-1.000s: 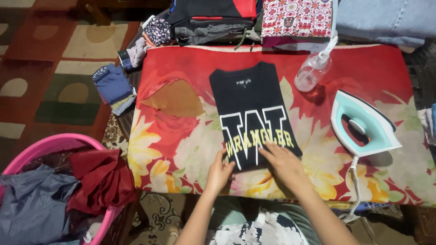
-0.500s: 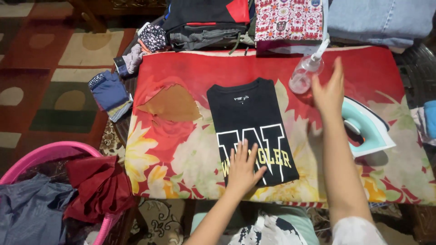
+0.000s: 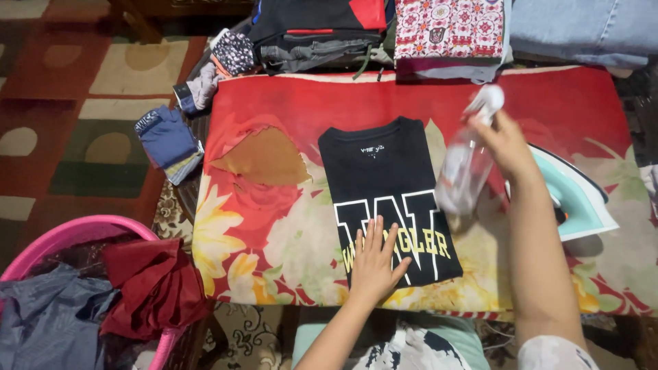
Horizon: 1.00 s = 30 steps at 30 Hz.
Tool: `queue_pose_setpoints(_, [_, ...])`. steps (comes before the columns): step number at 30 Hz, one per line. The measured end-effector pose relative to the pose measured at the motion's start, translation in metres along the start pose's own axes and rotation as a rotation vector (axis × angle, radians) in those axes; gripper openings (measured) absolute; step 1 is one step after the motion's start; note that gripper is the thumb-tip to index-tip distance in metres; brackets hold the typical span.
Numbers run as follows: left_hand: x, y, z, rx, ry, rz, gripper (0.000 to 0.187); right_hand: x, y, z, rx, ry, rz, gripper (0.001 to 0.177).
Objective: Ironing a black t-shirt on a patterned ironing board.
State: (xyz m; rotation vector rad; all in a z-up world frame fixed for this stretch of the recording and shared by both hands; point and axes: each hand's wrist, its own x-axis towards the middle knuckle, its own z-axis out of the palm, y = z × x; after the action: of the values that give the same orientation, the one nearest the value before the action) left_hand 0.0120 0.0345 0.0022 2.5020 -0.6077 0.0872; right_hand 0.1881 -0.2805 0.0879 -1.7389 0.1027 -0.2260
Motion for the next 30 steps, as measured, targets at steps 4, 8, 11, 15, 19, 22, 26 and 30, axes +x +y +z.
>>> queue_pose_setpoints(4, [-0.008,0.001,0.0,-0.048,0.097,0.011,0.081,-0.049,-0.002,0.024,0.082,-0.18,0.353,0.045])
queue_pose_setpoints(8, [-0.033,0.001,0.0,-0.074,0.145,0.006,0.08,-0.05,0.048,0.035,0.076,-0.22,0.51,0.039])
queue_pose_setpoints(11, [-0.055,0.0,-0.004,-0.071,0.145,-0.004,0.08,-0.045,0.057,0.038,0.049,-0.198,0.539,0.036])
queue_pose_setpoints(15, [-0.073,-0.007,-0.003,-0.064,0.153,-0.015,0.079,-0.027,0.108,0.027,0.077,-0.238,0.47,0.036])
queue_pose_setpoints(19, [-0.078,-0.014,-0.003,-0.081,0.167,-0.008,0.079,-0.048,0.045,0.049,0.082,-0.252,0.551,0.037])
queue_pose_setpoints(22, [-0.081,-0.017,-0.004,-0.09,0.186,-0.003,0.078,-0.055,0.04,0.064,0.038,-0.283,0.598,0.038])
queue_pose_setpoints(26, [-0.085,-0.023,-0.002,-0.075,0.23,0.018,0.078,-0.059,0.02,0.098,-0.039,-0.426,0.58,0.038])
queue_pose_setpoints(30, [-0.086,-0.027,0.004,-0.055,0.253,0.035,0.077,-0.054,0.011,0.14,-0.063,-0.525,0.564,0.036])
